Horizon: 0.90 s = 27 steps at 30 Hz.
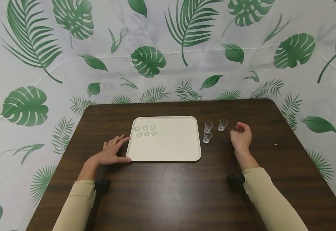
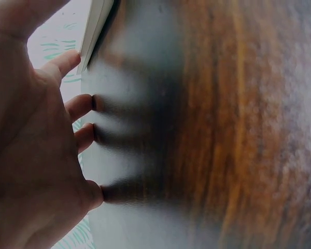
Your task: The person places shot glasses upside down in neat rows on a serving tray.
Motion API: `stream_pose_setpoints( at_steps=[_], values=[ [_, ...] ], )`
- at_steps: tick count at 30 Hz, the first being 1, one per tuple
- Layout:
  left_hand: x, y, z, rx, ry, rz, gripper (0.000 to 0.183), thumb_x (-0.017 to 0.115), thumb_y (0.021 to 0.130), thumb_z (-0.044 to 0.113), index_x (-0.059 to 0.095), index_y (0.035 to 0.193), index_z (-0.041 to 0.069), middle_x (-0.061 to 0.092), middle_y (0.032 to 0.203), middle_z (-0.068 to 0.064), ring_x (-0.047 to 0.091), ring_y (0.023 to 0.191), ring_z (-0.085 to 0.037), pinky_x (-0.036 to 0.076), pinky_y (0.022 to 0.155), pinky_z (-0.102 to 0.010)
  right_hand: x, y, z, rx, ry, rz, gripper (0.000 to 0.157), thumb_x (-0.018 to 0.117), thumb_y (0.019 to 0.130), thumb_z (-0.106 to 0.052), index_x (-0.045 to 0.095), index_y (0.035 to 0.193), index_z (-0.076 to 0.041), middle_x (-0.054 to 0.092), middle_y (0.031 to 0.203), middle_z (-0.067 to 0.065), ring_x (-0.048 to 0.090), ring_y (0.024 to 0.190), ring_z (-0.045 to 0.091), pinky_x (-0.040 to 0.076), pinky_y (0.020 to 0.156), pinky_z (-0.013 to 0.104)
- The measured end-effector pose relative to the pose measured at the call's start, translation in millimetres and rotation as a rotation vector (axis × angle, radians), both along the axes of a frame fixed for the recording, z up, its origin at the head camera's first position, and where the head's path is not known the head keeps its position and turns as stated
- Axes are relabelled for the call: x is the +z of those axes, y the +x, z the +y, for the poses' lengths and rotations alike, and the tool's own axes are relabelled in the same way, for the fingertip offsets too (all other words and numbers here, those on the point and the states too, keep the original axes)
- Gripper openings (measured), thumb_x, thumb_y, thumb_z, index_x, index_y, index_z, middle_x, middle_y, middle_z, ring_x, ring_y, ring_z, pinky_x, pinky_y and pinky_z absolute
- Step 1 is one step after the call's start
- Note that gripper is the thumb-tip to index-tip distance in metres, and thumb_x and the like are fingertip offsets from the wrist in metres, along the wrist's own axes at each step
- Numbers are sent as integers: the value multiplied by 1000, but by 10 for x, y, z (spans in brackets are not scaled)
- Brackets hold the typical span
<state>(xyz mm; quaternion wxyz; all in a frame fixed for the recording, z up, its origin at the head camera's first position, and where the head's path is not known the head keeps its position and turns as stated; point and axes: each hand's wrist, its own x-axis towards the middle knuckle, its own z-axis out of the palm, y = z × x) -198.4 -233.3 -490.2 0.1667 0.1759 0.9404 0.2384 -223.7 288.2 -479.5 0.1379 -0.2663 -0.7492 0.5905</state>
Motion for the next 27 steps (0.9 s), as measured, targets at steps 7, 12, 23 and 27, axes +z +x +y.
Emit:
stream_pose_setpoints(
  at_steps=[7, 12, 23, 27],
  values=[
    [20, -17, 3, 0, -1, -2, 102, 72, 78, 63, 23, 158, 24, 12, 162, -16, 8, 146, -42, -1, 103, -75, -144, -105, 59, 234, 148, -99, 56, 65, 88, -3, 47, 140, 0, 53, 134, 18, 57, 85, 4, 50, 66, 18],
    [19, -20, -6, -4, 4, -1, 101, 73, 78, 62, 22, 158, 23, 13, 162, -17, 8, 146, -43, -1, 103, -75, -155, -162, 38, 333, 326, -118, 55, 72, 89, -16, 51, 138, 1, 57, 132, 22, 57, 108, 28, 47, 82, 32],
    [45, -29, -4, -11, -4, -1, 101, 73, 78, 62, 23, 157, 23, 13, 162, -17, 8, 145, -43, -1, 103, -75, -180, -163, 25, 339, 413, -136, 52, 68, 93, -32, 57, 135, -4, 60, 130, 20, 55, 113, 36, 42, 91, 49],
    [33, -21, -12, -10, -3, -2, 101, 73, 79, 62, 22, 157, 23, 12, 162, -17, 8, 145, -43, 0, 103, -75, -195, -177, 14, 323, 477, -150, 50, 66, 93, -38, 60, 132, -7, 63, 125, 18, 57, 109, 34, 42, 87, 47]
  ],
)
